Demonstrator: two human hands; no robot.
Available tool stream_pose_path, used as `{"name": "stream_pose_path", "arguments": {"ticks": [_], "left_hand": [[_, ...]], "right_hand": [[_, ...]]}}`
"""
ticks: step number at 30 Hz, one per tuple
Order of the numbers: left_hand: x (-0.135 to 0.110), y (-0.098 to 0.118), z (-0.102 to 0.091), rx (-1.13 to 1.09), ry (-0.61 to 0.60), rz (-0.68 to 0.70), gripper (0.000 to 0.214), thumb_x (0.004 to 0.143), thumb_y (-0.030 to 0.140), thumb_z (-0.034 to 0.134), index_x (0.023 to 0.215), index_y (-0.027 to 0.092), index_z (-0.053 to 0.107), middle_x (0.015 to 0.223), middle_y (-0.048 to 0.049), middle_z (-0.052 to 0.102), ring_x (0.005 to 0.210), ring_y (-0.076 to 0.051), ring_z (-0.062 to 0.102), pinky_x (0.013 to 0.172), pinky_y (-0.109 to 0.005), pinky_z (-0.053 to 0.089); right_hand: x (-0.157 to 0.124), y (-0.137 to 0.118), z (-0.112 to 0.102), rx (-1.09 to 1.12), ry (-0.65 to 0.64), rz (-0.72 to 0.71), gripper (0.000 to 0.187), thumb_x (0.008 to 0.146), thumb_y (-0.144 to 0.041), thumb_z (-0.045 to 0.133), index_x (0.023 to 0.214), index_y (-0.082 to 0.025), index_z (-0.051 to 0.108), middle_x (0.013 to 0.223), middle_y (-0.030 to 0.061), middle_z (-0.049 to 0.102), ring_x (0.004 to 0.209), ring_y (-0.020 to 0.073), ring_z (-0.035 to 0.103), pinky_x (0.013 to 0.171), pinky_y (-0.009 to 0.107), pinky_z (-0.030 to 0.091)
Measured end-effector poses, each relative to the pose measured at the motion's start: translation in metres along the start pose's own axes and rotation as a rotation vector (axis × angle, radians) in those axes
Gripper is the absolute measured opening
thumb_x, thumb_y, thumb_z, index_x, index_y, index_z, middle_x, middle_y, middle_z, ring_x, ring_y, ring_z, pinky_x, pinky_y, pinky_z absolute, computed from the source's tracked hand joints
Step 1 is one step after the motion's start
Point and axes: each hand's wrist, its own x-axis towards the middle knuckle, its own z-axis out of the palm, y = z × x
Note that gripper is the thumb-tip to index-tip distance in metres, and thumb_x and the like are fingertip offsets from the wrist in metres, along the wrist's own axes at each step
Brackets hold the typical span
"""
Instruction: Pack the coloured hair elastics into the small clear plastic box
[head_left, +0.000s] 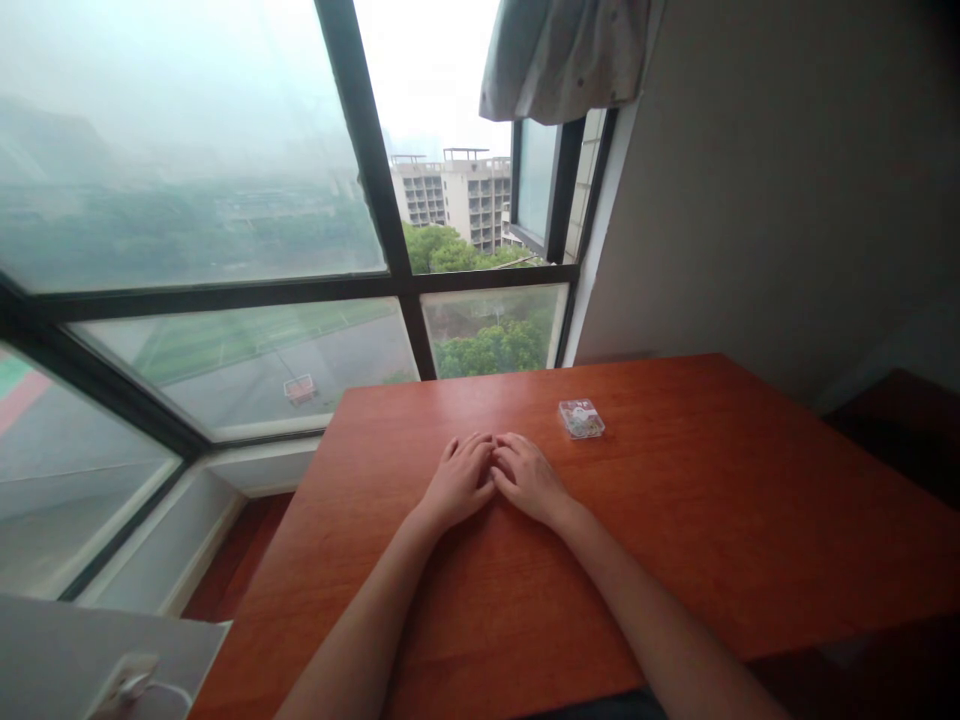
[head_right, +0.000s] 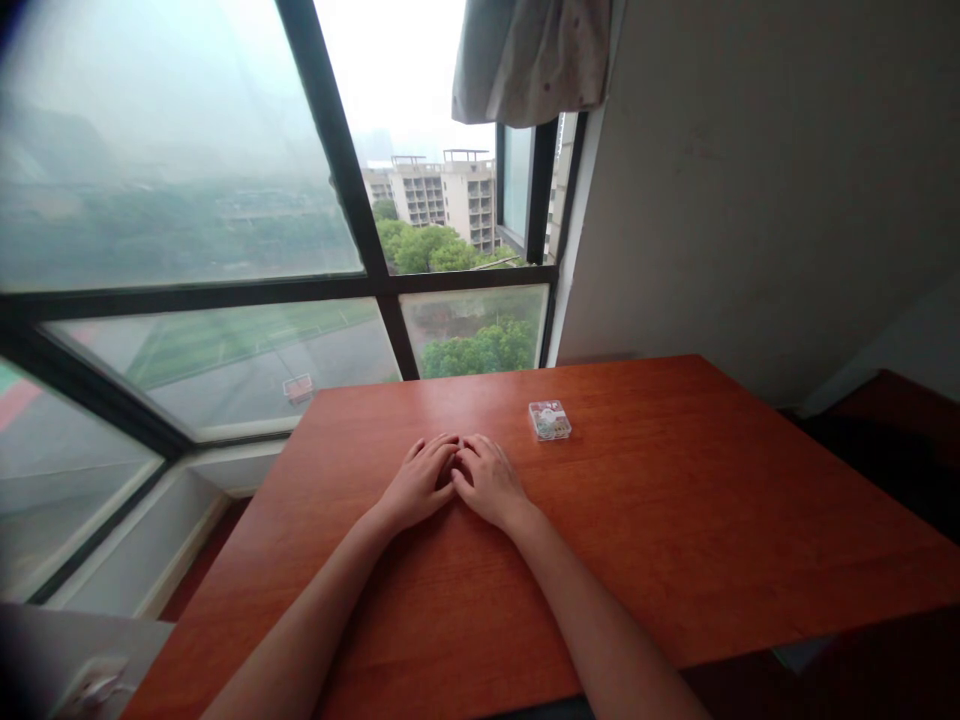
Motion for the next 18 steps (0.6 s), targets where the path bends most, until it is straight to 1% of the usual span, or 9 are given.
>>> {"name": "stream_pose_path", "arguments": {"ticks": [4,7,15,18], "left_hand": [[-0.0002,0.0002,0.0001,-0.021,0.010,-0.011,0.050,0.081,0.021,0.054,0.130,0.024,0.043,0.137,-0.0099,0.052,0.131,-0.023,0.043,0.113,-0.047,0.024],[-0.0006,0.0000,0.0002,-0.024,0.009,-0.015,0.053,0.080,0.021,0.053,0.131,0.024,0.041,0.137,-0.0101,0.052,0.131,-0.023,0.044,0.113,-0.047,0.023],[-0.0008,-0.0008,0.0006,-0.014,0.010,-0.004,0.052,0.080,0.020,0.053,0.131,0.024,0.041,0.138,-0.0094,0.052,0.132,-0.023,0.042,0.113,-0.047,0.024],[-0.0011,-0.0022,0.0016,0.006,0.000,-0.001,0.046,0.082,0.021,0.053,0.126,0.024,0.045,0.140,-0.0100,0.050,0.134,-0.023,0.040,0.114,-0.047,0.023]], "right_hand": [[0.0000,0.0005,0.0006,0.003,0.005,-0.003,0.023,0.085,-0.022,0.056,0.107,-0.021,0.062,0.120,0.0094,0.057,0.116,0.0235,0.049,0.103,0.042,0.041],[-0.0004,0.0011,0.0013,-0.001,0.012,0.008,0.023,0.085,-0.022,0.056,0.107,-0.020,0.062,0.120,0.0099,0.057,0.116,0.0235,0.049,0.103,0.041,0.041],[-0.0005,0.0009,0.0009,0.007,0.008,0.002,0.023,0.085,-0.022,0.056,0.108,-0.020,0.062,0.121,0.0097,0.057,0.117,0.0234,0.049,0.103,0.041,0.040],[-0.0005,0.0018,0.0021,0.012,0.011,0.013,0.024,0.085,-0.023,0.056,0.108,-0.019,0.062,0.120,0.0101,0.058,0.117,0.0236,0.049,0.103,0.041,0.040]]}}
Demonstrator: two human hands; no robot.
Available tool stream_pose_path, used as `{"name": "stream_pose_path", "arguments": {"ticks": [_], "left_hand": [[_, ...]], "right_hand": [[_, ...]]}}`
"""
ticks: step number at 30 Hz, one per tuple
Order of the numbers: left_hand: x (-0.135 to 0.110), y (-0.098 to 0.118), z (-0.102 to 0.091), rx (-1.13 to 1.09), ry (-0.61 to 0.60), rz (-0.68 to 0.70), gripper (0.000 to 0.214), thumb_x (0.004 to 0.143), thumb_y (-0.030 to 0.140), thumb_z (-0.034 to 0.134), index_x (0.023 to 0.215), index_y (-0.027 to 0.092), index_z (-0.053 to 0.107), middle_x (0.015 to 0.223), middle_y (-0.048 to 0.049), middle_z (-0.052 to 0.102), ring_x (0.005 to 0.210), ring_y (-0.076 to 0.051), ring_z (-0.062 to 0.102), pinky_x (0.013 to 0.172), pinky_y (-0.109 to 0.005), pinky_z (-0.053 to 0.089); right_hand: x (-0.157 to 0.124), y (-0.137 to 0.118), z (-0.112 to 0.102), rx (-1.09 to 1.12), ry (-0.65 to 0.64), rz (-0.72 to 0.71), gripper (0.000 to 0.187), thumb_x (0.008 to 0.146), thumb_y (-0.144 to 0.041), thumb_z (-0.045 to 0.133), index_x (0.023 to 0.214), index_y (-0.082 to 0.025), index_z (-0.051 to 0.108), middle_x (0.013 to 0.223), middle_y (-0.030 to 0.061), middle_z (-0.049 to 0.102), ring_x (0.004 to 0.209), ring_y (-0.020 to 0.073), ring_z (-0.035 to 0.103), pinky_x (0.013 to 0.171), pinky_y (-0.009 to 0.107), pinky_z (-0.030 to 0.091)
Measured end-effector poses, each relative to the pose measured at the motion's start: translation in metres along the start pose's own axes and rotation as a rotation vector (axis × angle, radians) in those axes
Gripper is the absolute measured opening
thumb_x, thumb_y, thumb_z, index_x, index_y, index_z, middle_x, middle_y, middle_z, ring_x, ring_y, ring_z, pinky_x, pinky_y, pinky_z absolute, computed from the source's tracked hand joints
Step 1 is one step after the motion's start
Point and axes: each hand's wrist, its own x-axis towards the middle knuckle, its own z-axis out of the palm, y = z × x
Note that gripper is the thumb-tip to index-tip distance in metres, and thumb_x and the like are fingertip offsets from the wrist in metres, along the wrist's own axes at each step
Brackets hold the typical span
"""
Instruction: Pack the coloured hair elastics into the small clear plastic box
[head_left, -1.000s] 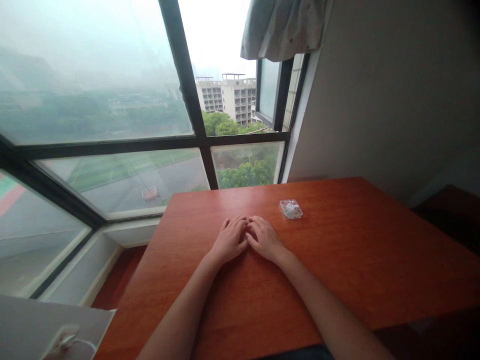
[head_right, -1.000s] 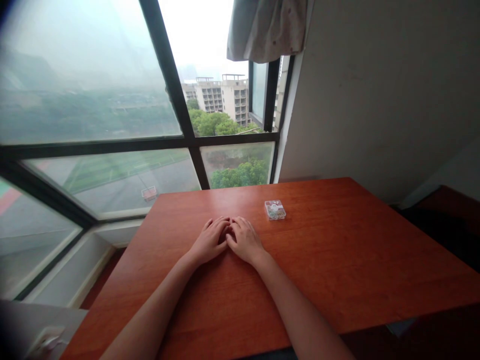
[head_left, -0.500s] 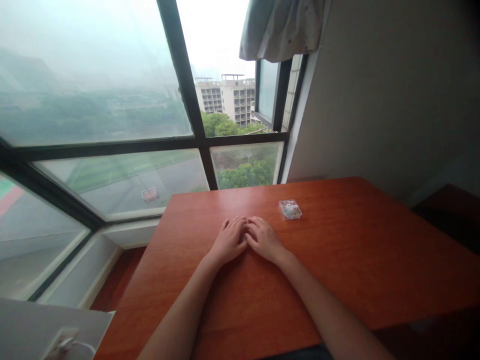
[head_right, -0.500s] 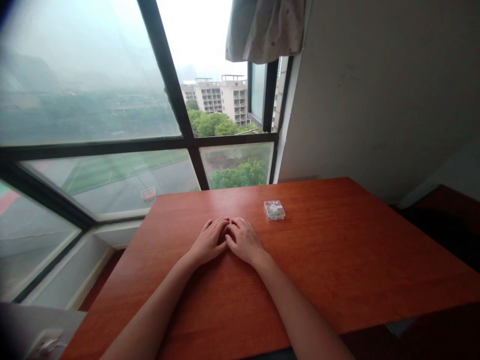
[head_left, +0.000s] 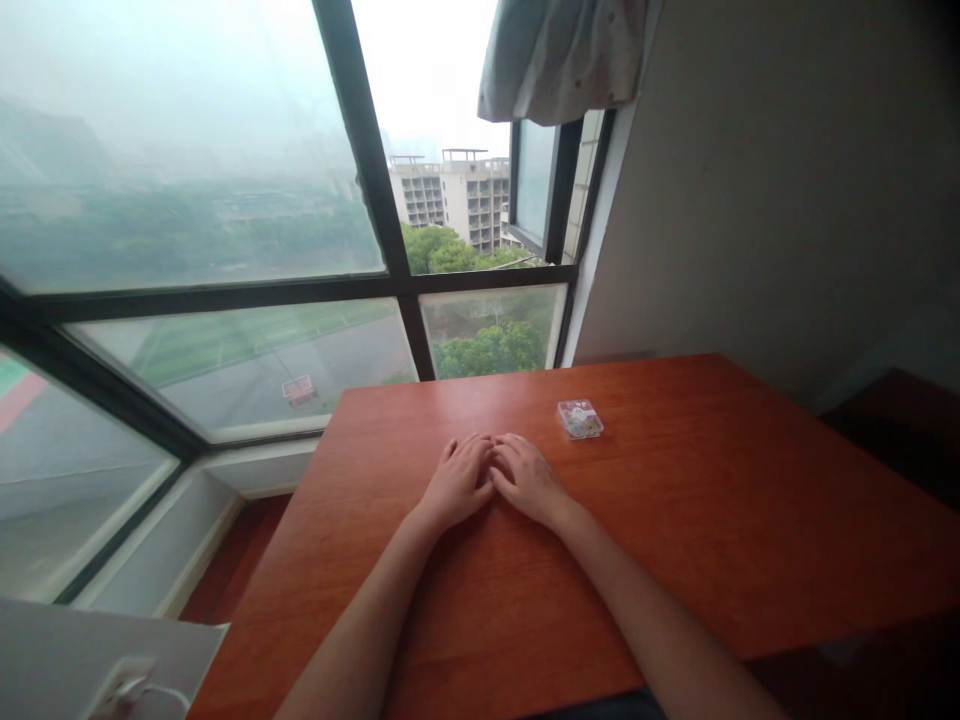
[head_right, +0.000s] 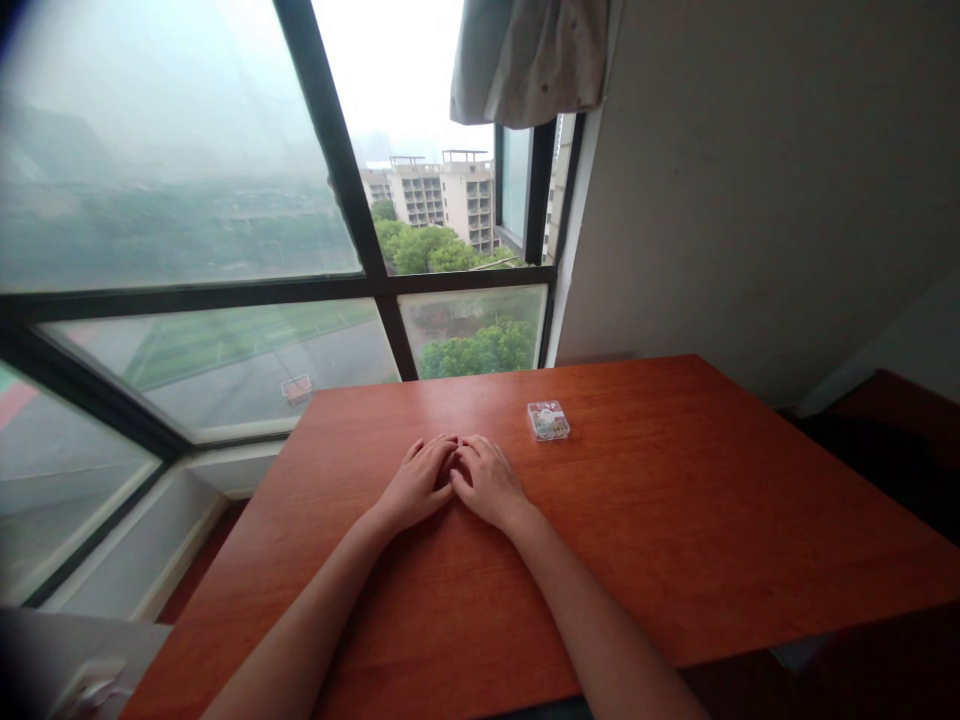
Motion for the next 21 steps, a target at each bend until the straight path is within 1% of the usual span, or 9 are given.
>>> {"name": "stream_pose_path", "arguments": {"ticks": [3,9,15,21], "left_hand": [[-0.0002,-0.0011,0.0006,0.010,-0.008,0.003,0.039,0.083,0.022,0.052,0.121,0.023,0.049,0.142,-0.0102,0.048,0.135,-0.024,0.039,0.114,-0.048,0.022],[0.0006,0.0010,-0.0009,-0.005,-0.002,-0.009,0.046,0.080,0.021,0.054,0.126,0.023,0.047,0.138,-0.0095,0.051,0.133,-0.023,0.040,0.114,-0.045,0.022],[0.0004,0.0022,-0.0021,-0.022,0.001,-0.010,0.046,0.080,0.020,0.053,0.126,0.024,0.046,0.137,-0.0087,0.052,0.132,-0.023,0.041,0.114,-0.045,0.022],[0.0003,-0.0009,-0.0002,-0.001,-0.019,-0.010,0.038,0.083,0.023,0.052,0.121,0.022,0.051,0.142,-0.0101,0.047,0.135,-0.024,0.039,0.115,-0.048,0.021]], "right_hand": [[0.0001,0.0008,0.0008,0.005,0.006,0.000,0.024,0.085,-0.023,0.056,0.108,-0.019,0.062,0.120,0.0102,0.058,0.116,0.0236,0.049,0.103,0.041,0.041],[0.0001,0.0009,0.0008,0.006,0.012,-0.014,0.021,0.085,-0.021,0.057,0.104,-0.020,0.063,0.118,0.0095,0.058,0.115,0.0232,0.049,0.101,0.041,0.041],[0.0004,0.0010,0.0006,0.002,0.006,-0.021,0.020,0.085,-0.022,0.057,0.104,-0.020,0.063,0.117,0.0091,0.058,0.113,0.0226,0.050,0.101,0.040,0.041],[0.0004,0.0005,-0.0002,-0.004,0.000,-0.011,0.023,0.085,-0.023,0.057,0.107,-0.019,0.063,0.117,0.0100,0.058,0.113,0.0231,0.050,0.101,0.041,0.041]]}}
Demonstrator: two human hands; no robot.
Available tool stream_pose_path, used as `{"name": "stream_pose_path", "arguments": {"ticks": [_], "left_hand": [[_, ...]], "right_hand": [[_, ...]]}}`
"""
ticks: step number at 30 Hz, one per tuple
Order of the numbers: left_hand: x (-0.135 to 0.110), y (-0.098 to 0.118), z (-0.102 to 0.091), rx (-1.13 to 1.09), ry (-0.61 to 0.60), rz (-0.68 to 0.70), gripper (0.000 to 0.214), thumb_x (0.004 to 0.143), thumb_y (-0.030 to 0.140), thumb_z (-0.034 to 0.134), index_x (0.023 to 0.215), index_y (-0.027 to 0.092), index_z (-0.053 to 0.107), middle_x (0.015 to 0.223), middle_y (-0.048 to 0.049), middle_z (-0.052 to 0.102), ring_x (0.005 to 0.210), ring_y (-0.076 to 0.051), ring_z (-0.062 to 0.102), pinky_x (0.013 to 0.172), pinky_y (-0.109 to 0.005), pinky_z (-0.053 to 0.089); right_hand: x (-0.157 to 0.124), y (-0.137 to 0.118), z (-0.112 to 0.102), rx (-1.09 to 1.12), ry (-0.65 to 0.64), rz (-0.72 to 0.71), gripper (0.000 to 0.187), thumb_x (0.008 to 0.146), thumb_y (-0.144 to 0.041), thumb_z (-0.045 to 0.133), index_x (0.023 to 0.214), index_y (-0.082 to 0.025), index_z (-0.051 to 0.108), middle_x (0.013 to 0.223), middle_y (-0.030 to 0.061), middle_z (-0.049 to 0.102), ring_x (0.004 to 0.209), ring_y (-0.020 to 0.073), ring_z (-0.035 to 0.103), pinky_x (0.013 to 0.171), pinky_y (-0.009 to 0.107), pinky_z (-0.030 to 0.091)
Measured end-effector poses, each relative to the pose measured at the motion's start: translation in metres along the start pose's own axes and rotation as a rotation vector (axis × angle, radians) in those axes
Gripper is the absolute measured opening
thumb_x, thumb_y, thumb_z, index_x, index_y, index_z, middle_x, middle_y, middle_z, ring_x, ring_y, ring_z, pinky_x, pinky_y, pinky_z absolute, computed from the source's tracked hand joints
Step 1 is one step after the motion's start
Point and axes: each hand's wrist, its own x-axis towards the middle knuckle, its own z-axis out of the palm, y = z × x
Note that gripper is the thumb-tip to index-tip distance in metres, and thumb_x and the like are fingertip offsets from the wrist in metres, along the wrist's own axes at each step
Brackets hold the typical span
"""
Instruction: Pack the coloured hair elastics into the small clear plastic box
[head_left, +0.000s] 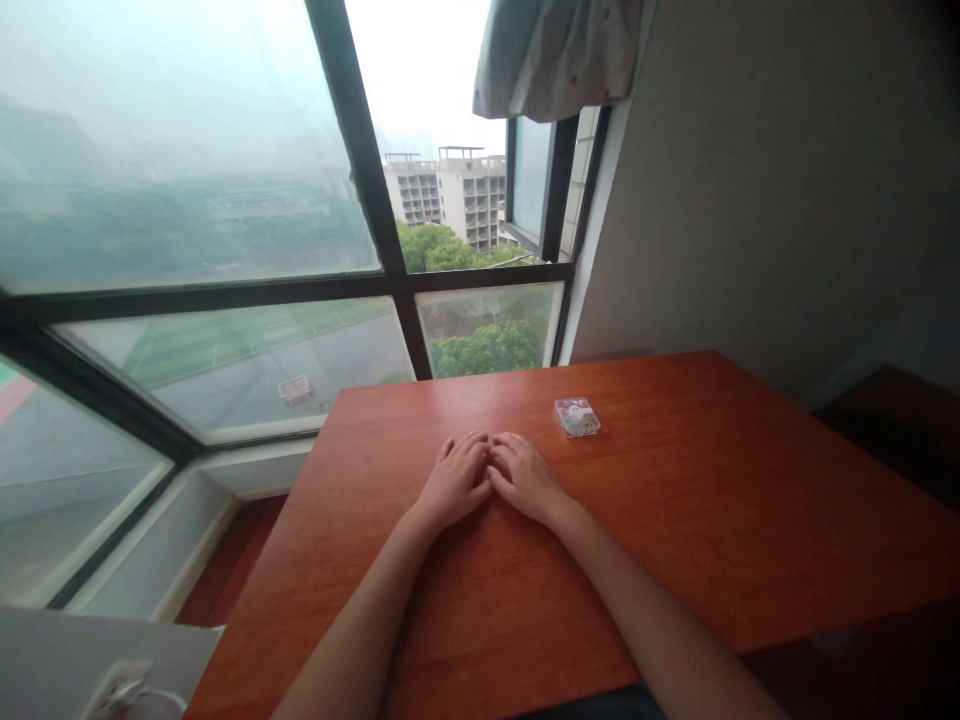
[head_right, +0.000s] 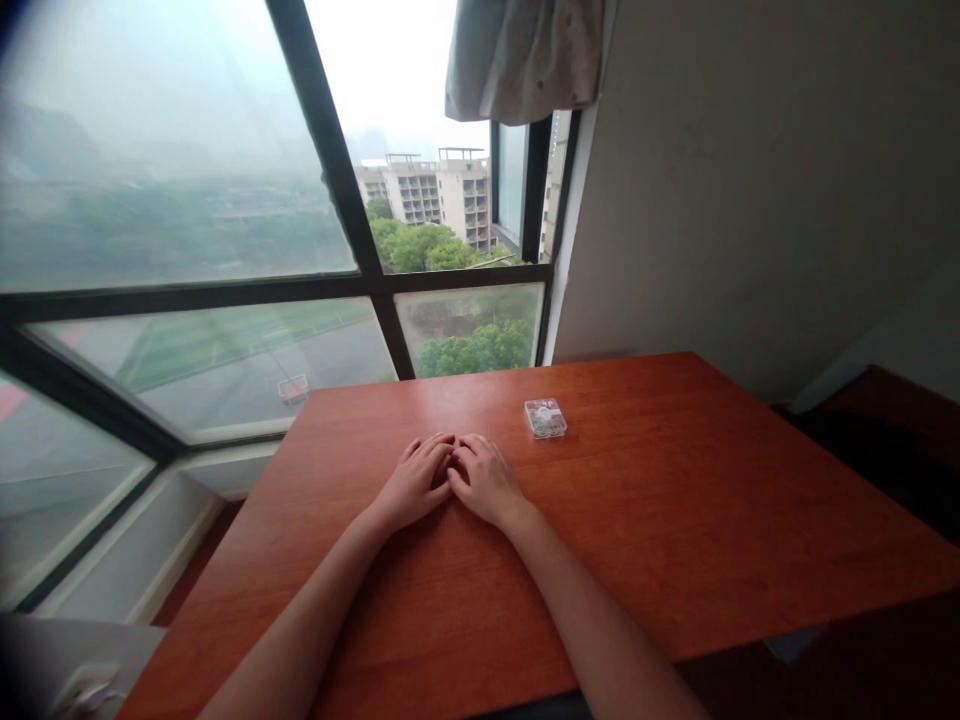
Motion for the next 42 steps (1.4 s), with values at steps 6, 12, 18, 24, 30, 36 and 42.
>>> {"name": "stream_pose_path", "arguments": {"ticks": [6,12,18,24,30,36,42], "left_hand": [[0.000,0.000,0.000,-0.005,0.005,0.001,0.040,0.082,0.023,0.052,0.122,0.023,0.049,0.141,-0.0098,0.049,0.134,-0.024,0.040,0.114,-0.048,0.023],[0.000,0.001,-0.001,-0.020,0.011,-0.003,0.042,0.082,0.022,0.052,0.124,0.023,0.046,0.139,-0.0096,0.051,0.134,-0.023,0.040,0.114,-0.048,0.022],[0.000,0.001,-0.001,-0.018,0.013,-0.003,0.045,0.081,0.022,0.053,0.126,0.023,0.045,0.139,-0.0091,0.051,0.133,-0.023,0.041,0.114,-0.048,0.022],[0.000,0.000,0.000,0.017,-0.005,0.009,0.033,0.083,0.024,0.053,0.116,0.024,0.054,0.141,-0.0088,0.048,0.134,-0.023,0.039,0.115,-0.049,0.021],[0.000,0.001,-0.001,0.023,-0.006,0.007,0.025,0.087,0.031,0.053,0.110,0.024,0.056,0.141,-0.0084,0.048,0.136,-0.023,0.037,0.116,-0.049,0.020],[0.000,0.000,-0.002,0.006,-0.035,-0.001,0.029,0.085,0.035,0.057,0.111,0.022,0.055,0.145,-0.0104,0.044,0.137,-0.027,0.034,0.115,-0.053,0.019],[0.000,0.000,-0.003,-0.010,-0.039,0.000,0.028,0.086,0.034,0.057,0.112,0.022,0.055,0.145,-0.0107,0.044,0.138,-0.026,0.034,0.115,-0.053,0.018]], "right_hand": [[0.000,0.000,0.000,0.003,0.000,0.010,0.023,0.085,-0.024,0.056,0.107,-0.018,0.063,0.119,0.0110,0.058,0.115,0.0232,0.049,0.103,0.042,0.040],[-0.001,0.001,0.002,0.011,0.006,0.004,0.022,0.085,-0.023,0.057,0.106,-0.019,0.063,0.118,0.0099,0.058,0.115,0.0225,0.050,0.103,0.041,0.040],[0.000,0.002,0.003,0.022,0.014,-0.012,0.020,0.084,-0.021,0.057,0.103,-0.019,0.064,0.117,0.0096,0.059,0.115,0.0226,0.050,0.102,0.041,0.041],[0.000,0.003,0.003,0.029,0.015,-0.003,0.020,0.084,-0.021,0.058,0.103,-0.019,0.064,0.118,0.0095,0.059,0.116,0.0230,0.050,0.103,0.041,0.041],[-0.001,0.017,0.002,0.051,0.059,0.012,0.018,0.084,-0.018,0.054,0.098,-0.019,0.065,0.116,0.0098,0.062,0.112,0.0214,0.054,0.100,0.038,0.044],[-0.004,0.060,-0.034,-0.040,0.286,0.146,0.019,0.084,-0.017,0.048,0.095,-0.018,0.064,0.111,0.0108,0.065,0.108,0.0226,0.058,0.099,0.040,0.044],[-0.013,0.098,-0.048,-0.257,0.435,0.360,0.037,0.084,-0.031,0.051,0.117,-0.015,0.058,0.131,0.0175,0.054,0.122,0.0300,0.047,0.103,0.047,0.039]]}}
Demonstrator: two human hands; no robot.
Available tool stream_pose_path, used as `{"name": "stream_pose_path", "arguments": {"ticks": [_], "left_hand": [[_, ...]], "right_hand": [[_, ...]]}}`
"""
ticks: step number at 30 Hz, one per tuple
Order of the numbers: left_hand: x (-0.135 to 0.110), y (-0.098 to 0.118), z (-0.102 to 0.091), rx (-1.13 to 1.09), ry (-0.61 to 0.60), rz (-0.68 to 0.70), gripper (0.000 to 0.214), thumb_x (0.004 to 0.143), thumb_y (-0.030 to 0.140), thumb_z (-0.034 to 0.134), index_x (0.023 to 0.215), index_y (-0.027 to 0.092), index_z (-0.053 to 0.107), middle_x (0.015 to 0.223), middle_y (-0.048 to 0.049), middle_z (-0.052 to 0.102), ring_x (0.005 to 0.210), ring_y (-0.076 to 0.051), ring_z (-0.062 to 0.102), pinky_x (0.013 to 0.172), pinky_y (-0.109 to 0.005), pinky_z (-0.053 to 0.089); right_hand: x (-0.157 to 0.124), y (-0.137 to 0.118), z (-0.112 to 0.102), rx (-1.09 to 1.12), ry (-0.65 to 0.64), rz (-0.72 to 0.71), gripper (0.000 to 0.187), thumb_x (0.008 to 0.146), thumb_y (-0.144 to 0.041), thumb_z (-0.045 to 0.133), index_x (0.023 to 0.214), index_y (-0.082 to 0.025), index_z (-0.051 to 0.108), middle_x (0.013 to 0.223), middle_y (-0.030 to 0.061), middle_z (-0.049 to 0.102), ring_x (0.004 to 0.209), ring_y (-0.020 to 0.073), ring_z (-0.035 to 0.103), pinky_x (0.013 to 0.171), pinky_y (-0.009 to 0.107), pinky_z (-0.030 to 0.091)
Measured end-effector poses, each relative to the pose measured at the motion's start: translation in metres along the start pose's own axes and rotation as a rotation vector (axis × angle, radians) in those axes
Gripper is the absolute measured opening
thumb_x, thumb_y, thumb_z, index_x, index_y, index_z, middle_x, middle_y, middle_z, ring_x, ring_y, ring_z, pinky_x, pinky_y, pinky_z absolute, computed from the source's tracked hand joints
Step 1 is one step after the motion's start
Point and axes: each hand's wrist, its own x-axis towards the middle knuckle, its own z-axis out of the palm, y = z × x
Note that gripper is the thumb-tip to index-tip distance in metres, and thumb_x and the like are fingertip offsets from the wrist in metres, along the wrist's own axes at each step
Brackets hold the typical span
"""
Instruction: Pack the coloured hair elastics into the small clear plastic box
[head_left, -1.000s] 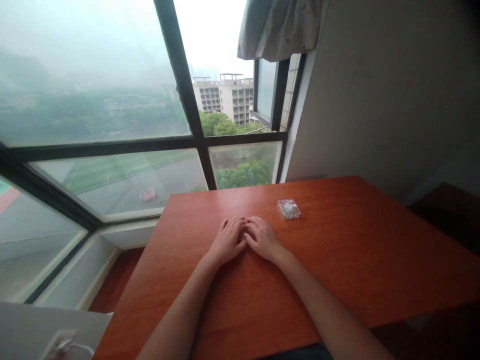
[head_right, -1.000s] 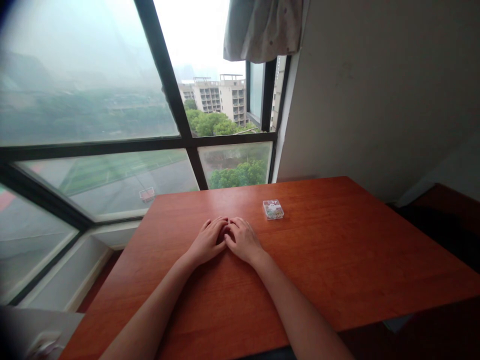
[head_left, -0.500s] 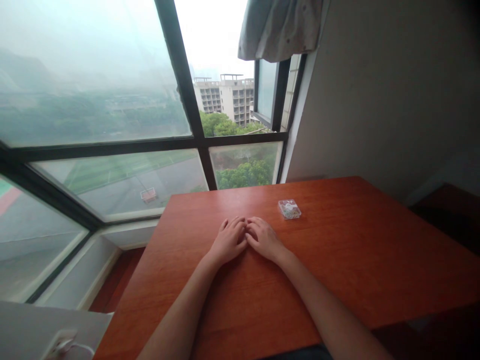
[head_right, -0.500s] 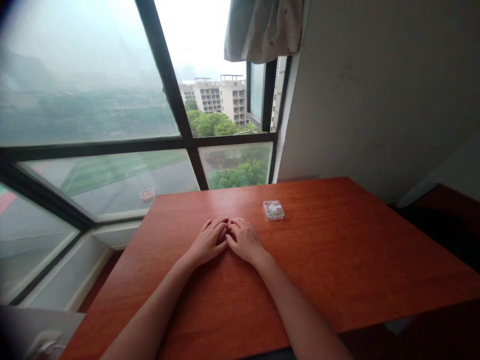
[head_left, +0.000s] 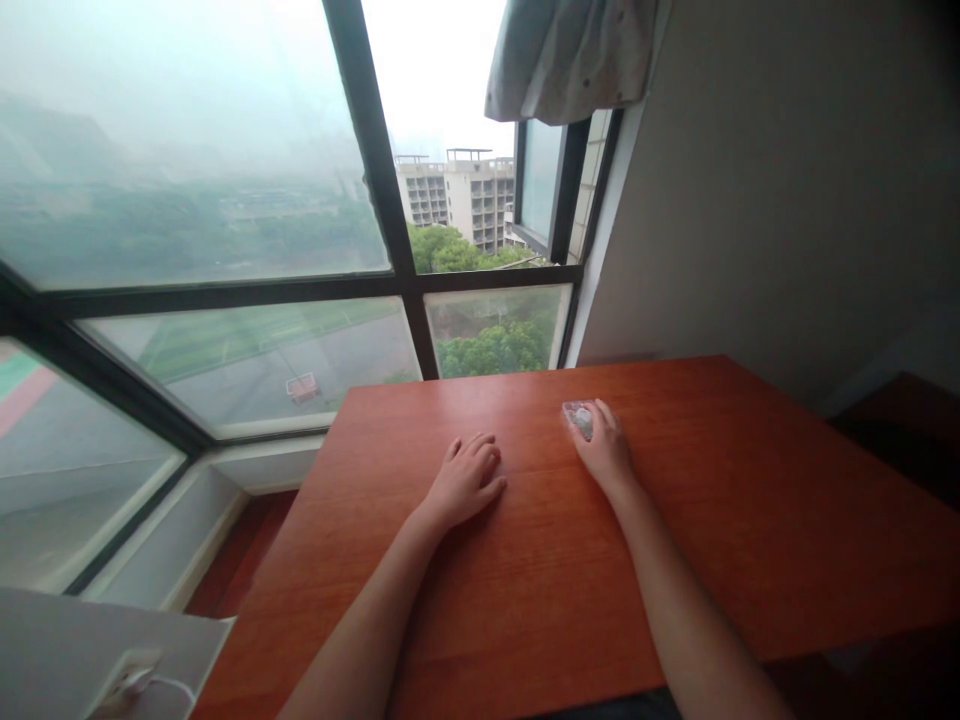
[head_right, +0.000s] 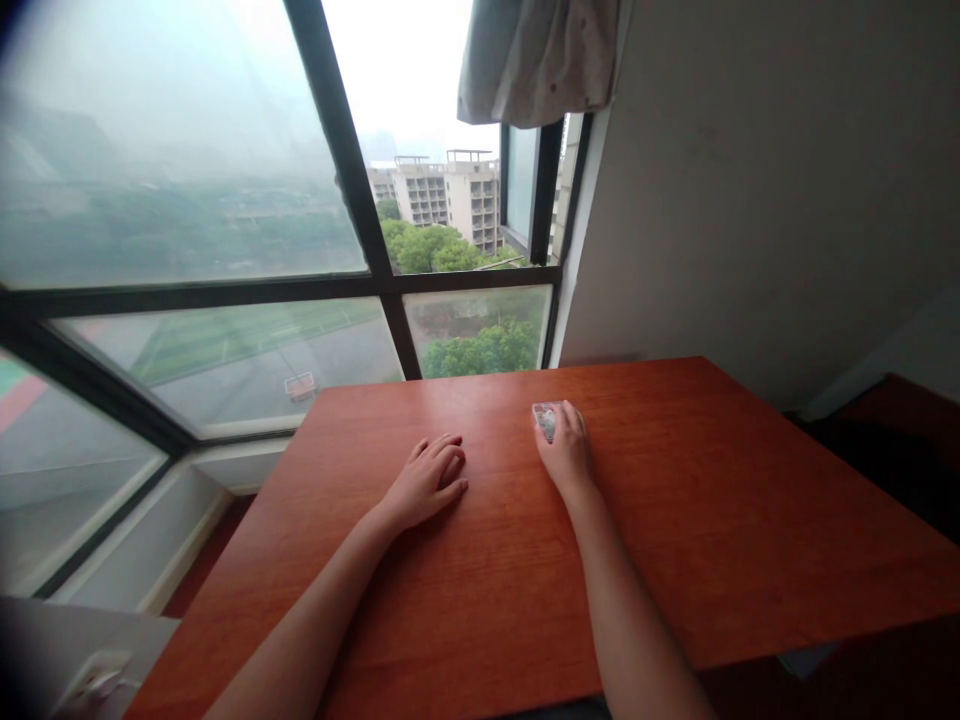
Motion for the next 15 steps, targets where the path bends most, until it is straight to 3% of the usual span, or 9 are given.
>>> {"name": "stream_pose_path", "arguments": {"ticks": [6,10,15], "left_hand": [[0.000,0.001,0.001,0.017,-0.008,-0.001,0.035,0.086,0.036,0.056,0.118,0.022,0.054,0.146,-0.0106,0.044,0.138,-0.027,0.034,0.115,-0.053,0.018],[0.000,0.001,0.004,0.006,0.010,-0.017,0.058,0.085,0.036,0.058,0.138,0.020,0.040,0.147,-0.0128,0.043,0.138,-0.027,0.034,0.116,-0.052,0.016],[-0.001,0.002,0.004,-0.036,0.017,-0.041,0.075,0.078,0.029,0.062,0.145,0.018,0.029,0.150,-0.0159,0.038,0.139,-0.028,0.034,0.117,-0.051,0.016]], "right_hand": [[-0.009,-0.010,0.008,-0.104,-0.088,0.024,0.048,0.079,-0.031,0.056,0.124,-0.014,0.056,0.131,0.0190,0.049,0.119,0.0326,0.046,0.099,0.046,0.041],[-0.019,-0.045,0.000,-0.107,-0.236,-0.080,0.066,0.076,-0.034,0.062,0.137,-0.015,0.047,0.141,0.0184,0.041,0.117,0.0349,0.046,0.097,0.048,0.041],[-0.038,-0.093,-0.005,0.045,-0.450,-0.256,0.070,0.079,-0.044,0.064,0.142,-0.023,0.042,0.142,0.0146,0.043,0.121,0.0333,0.046,0.097,0.047,0.042]]}}
